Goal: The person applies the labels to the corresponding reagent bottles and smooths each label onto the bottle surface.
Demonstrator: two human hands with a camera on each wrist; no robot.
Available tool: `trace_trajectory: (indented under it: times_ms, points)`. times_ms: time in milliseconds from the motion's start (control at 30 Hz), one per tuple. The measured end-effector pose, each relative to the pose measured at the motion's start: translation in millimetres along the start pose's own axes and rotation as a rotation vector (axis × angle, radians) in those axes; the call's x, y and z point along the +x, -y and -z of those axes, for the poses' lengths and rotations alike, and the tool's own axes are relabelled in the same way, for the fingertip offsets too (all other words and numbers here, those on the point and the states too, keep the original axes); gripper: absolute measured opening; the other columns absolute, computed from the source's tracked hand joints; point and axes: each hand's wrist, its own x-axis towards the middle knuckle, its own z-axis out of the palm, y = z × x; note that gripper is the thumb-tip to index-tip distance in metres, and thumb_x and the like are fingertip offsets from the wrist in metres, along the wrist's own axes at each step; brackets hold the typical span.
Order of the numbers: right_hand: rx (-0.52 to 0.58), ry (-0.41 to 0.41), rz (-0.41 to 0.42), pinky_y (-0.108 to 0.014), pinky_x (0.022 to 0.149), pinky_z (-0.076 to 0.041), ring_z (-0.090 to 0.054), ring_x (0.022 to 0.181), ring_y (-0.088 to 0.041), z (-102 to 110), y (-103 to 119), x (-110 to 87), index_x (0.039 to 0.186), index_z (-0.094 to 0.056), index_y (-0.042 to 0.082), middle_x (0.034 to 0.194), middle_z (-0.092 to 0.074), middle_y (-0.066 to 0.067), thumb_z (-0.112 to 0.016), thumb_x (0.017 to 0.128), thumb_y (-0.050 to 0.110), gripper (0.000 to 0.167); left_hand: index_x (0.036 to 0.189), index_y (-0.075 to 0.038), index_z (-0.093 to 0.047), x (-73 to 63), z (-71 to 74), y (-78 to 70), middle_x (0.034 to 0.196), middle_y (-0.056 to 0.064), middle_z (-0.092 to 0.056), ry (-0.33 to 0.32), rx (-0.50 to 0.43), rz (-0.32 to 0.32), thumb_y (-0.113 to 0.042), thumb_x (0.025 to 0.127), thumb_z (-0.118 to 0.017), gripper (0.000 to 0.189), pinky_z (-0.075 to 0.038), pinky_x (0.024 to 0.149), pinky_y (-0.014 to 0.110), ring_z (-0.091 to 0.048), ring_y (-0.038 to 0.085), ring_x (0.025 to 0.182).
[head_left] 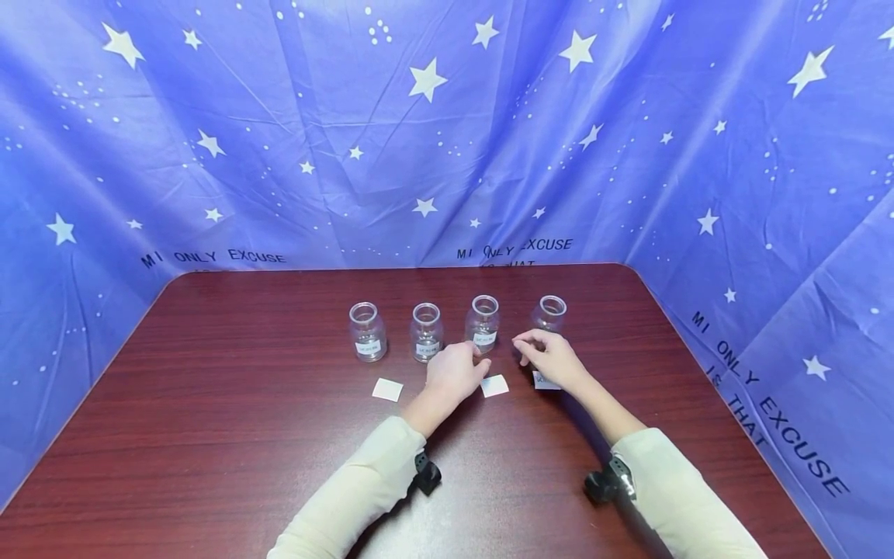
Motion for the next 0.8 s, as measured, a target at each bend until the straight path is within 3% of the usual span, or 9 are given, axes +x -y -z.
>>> trace_trajectory:
  times_ms: [167, 433, 567, 800]
  points:
    - [-0.037, 0.01, 0.002, -0.022, 0.052, -0.038, -0.048, 0.054, -0.009, 8, -4, -5.2, 0.1, -0.069, 0.008, 0.067, -0.065, -0.004, -0.058, 0.092, 0.027, 0.023, 0.097, -0.022, -0.068, -3.6, -4.7, -9.9, 0.088, -0.006, -0.071, 0.036, 0.009, -0.062, -0.039, 0.085, -0.063, 0.022, -0.048, 0.06, 0.031, -0.067, 0.016, 0.08]
    - [-0.096, 0.044, 0.037, -0.022, 0.059, -0.041, -0.056, 0.065, -0.012, 23, -12, -14.7, 0.096, -0.069, 0.008, 0.071, -0.066, -0.003, -0.062, 0.089, 0.023, 0.017, 0.094, -0.023, -0.066, -2.9, -17.8, -23.6, 0.072, -0.012, -0.059, 0.089, 0.008, -0.173, -0.039, 0.084, -0.065, 0.019, -0.041, 0.054, 0.025, -0.055, 0.006, 0.064]
    - [-0.125, 0.076, 0.057, -0.022, 0.058, -0.042, -0.052, 0.063, -0.006, 29, -18, -18.6, 0.095, -0.069, 0.008, 0.075, -0.066, -0.003, -0.063, 0.088, 0.022, 0.017, 0.095, -0.024, -0.066, -1.6, -21.6, -30.3, 0.074, -0.011, -0.055, 0.091, 0.027, -0.198, -0.04, 0.083, -0.066, 0.02, -0.04, 0.054, 0.024, -0.053, 0.006, 0.067]
    - [-0.108, 0.139, 0.039, -0.023, 0.05, -0.043, -0.051, 0.05, -0.01, 39, -25, -25.8, 0.095, -0.067, 0.005, 0.073, -0.063, -0.005, -0.065, 0.086, 0.016, 0.015, 0.099, -0.025, -0.066, 1.2, -27.3, -37.5, 0.08, -0.011, -0.056, 0.096, 0.072, -0.243, -0.041, 0.082, -0.067, 0.023, -0.042, 0.06, 0.024, -0.054, 0.009, 0.077]
